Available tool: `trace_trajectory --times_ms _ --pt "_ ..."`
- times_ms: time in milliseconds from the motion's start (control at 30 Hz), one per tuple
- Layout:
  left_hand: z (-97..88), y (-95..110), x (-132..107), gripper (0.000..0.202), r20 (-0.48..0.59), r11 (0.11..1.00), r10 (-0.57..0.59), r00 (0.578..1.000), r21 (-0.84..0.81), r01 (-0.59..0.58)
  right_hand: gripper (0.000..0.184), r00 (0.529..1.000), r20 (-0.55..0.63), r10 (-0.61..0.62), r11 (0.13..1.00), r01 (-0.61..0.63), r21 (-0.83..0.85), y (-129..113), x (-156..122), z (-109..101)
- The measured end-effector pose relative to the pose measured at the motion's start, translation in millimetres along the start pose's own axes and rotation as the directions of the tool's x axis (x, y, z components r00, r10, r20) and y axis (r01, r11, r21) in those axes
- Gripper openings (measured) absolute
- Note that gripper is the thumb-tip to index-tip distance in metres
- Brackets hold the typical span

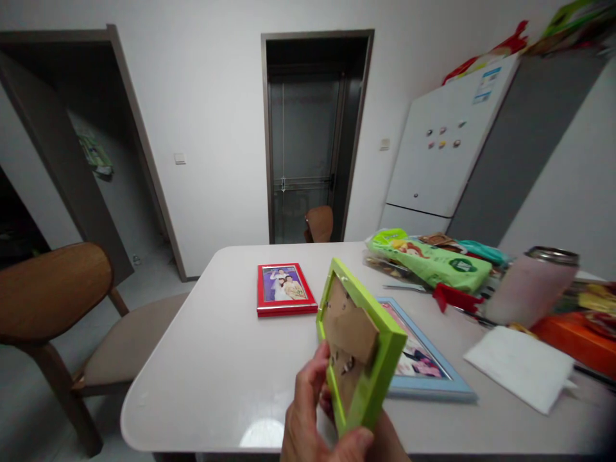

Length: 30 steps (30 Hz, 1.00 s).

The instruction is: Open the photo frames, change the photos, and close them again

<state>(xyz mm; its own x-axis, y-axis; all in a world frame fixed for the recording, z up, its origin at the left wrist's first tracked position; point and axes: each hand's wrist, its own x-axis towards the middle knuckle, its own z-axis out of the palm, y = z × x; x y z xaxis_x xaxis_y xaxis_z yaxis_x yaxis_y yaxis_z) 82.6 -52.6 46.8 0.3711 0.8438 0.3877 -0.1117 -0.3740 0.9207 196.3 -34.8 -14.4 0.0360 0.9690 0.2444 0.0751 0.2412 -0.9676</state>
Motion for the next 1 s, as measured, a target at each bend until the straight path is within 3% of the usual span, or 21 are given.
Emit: trace_trajectory --times_ms 100,200,267,333,467,633,800,900,1000 --pt "11.3 19 24 0.072 -0.034 0.971 0.019 0.999 -0.237 -0.027 0.051 0.951 -0.237 0.199 0.978 -0.177 0.113 -21 9 -47" --pt "25.8 17 42 0.07 0.053 0.903 -0.053 0.997 -0.424 0.071 0.057 0.874 -0.384 0.298 0.937 -0.345 -0.057 -29 25 -108" --pt "38.0 1 50 0.07 0.072 0.861 -0.127 0.989 -0.487 0.146 0.058 0.859 -0.436 0.268 0.879 -0.403 -0.255 -27 35 -148" --pt "50.9 -20 55 0.07 0.066 0.835 -0.218 0.974 -0.503 0.221 0.057 0.877 -0.427 0.218 0.776 -0.421 -0.47 -20 43 -179" --pt "69.8 -54 61 0.058 0.062 0.884 -0.317 0.946 -0.342 0.319 0.051 0.909 -0.373 0.186 0.552 -0.411 -0.725 -6 49 -210" --pt "68.5 -68 59 0.046 0.012 0.936 -0.349 0.937 0.06 0.348 0.049 0.918 -0.37 0.14 0.395 -0.395 -0.829 2 47 -216" --pt "39.0 -76 56 0.054 -0.074 0.921 -0.377 0.923 0.079 0.383 0.047 0.923 -0.372 0.101 0.305 -0.384 -0.872 -4 57 -206" --pt "6.0 -82 61 0.055 -0.158 0.91 -0.406 0.9 0.024 0.415 0.043 0.97 -0.235 -0.056 0.286 -0.21 -0.935 -11 75 -167" --pt "-29.3 -87 70 0.048 -0.264 0.887 -0.459 0.848 -0.071 0.457 0.037 0.99 0.052 -0.134 0.353 0.096 -0.931 -10 102 -100"
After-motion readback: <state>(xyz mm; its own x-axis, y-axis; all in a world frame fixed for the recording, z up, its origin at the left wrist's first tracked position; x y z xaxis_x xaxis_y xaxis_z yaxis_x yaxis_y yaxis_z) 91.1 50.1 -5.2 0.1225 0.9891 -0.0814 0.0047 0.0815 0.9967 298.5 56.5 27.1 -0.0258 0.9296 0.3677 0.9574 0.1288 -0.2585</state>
